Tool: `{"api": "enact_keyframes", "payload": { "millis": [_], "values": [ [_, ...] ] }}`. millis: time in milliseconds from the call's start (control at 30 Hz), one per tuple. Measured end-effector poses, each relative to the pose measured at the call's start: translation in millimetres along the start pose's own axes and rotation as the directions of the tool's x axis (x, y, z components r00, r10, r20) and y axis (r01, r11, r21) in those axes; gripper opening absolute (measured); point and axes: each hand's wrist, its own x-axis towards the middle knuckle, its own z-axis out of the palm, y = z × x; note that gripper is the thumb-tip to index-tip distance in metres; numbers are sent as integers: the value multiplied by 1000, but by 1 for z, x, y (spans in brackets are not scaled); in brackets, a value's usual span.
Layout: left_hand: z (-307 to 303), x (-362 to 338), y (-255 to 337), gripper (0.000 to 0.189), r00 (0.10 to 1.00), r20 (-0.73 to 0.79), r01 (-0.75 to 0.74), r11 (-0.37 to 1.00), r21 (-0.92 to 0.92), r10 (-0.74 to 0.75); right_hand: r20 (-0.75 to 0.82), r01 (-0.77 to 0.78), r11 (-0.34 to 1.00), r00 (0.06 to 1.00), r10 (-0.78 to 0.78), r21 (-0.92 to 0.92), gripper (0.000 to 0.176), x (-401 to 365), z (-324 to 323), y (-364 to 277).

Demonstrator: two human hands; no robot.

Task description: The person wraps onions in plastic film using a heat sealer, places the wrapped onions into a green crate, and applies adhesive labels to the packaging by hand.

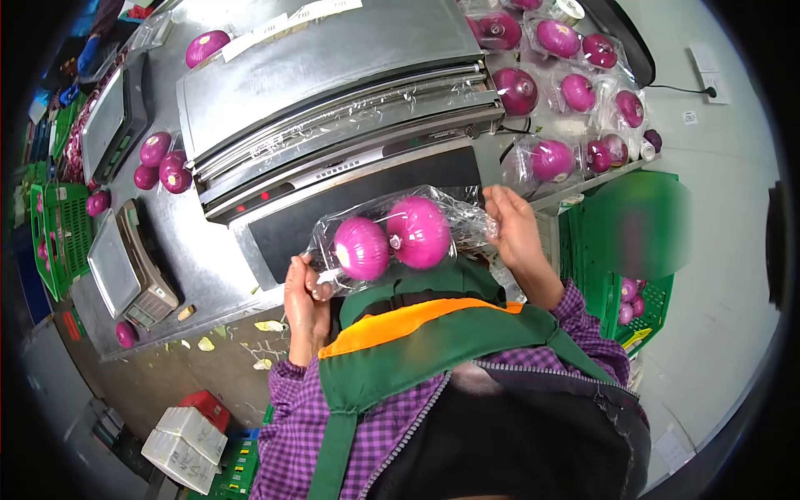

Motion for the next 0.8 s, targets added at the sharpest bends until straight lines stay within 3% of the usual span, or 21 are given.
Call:
{"api": "enact_keyframes", "payload": {
  "millis": [67, 133, 200, 233, 267, 333, 467, 533, 567, 600, 633, 667, 700, 733, 800],
  "values": [
    [2, -3, 7, 23, 998, -30, -51, 999, -7, 51, 165, 12, 999, 986, -19, 48, 24, 3, -11, -1],
    [-2, -9, 14, 22, 997, -38, -73, 997, 1, 73, 128, -48, 999, 991, 48, 1, 27, -8, -12, -14],
    [-5, -15, 15, 23, 996, -58, -66, 997, 44, 68, 208, -289, 930, 919, 336, -228, 30, -18, -18, -23],
    [-7, -15, 15, 23, 995, -90, -32, 997, 68, 38, 322, -250, 916, 879, 350, -315, 31, -18, -23, -19],
    [-8, -15, 15, 22, 993, -121, 0, 996, 91, 11, 317, -253, 916, 881, 351, -310, 31, -17, -26, -19],
    [-17, -18, 20, 24, 992, -122, -9, 995, 96, 21, 279, -74, 939, 944, 174, -336, 30, -12, -31, -20],
    [-44, -24, 16, 21, 987, -157, 41, 990, 138, -19, 143, -13, 975, 989, 46, -222, 27, -12, -47, -13],
    [-76, -6, -10, 17, 975, -169, 185, 946, 266, -143, 80, -42, 971, 995, 62, -236, 26, -1, -56, 19],
    [-75, 2, -22, 16, 958, -194, 267, 902, 340, -210, 146, -34, 948, 986, 84, -316, 24, 13, -67, 48],
    [-89, 22, -41, 16, 953, -53, 297, 895, 333, -297, 209, -19, 919, 972, 109, -394, 23, 25, -75, 75],
    [-43, 15, -44, 17, 954, -137, 300, 886, 353, -269, 252, 34, 834, 959, 127, -550, 21, 36, -73, 103],
    [-48, 25, -50, 24, 963, -38, 230, 745, 626, -265, 292, 99, 723, 945, 147, -684, 21, 46, -60, 122],
    [-36, 31, -56, 25, 967, 100, 103, 723, 683, -233, 555, 390, 719, 832, -8, -575, 22, 51, -43, 131],
    [-20, 34, -62, 25, 948, 238, 5, 759, 651, -211, 761, 630, 671, 631, -149, -391, 24, 50, -27, 139],
    [0, 37, -66, 27, 898, 369, 4, 846, 533, -237, 696, 325, 897, 718, -28, -300, 30, 19, 4, 118]
  ]
}}
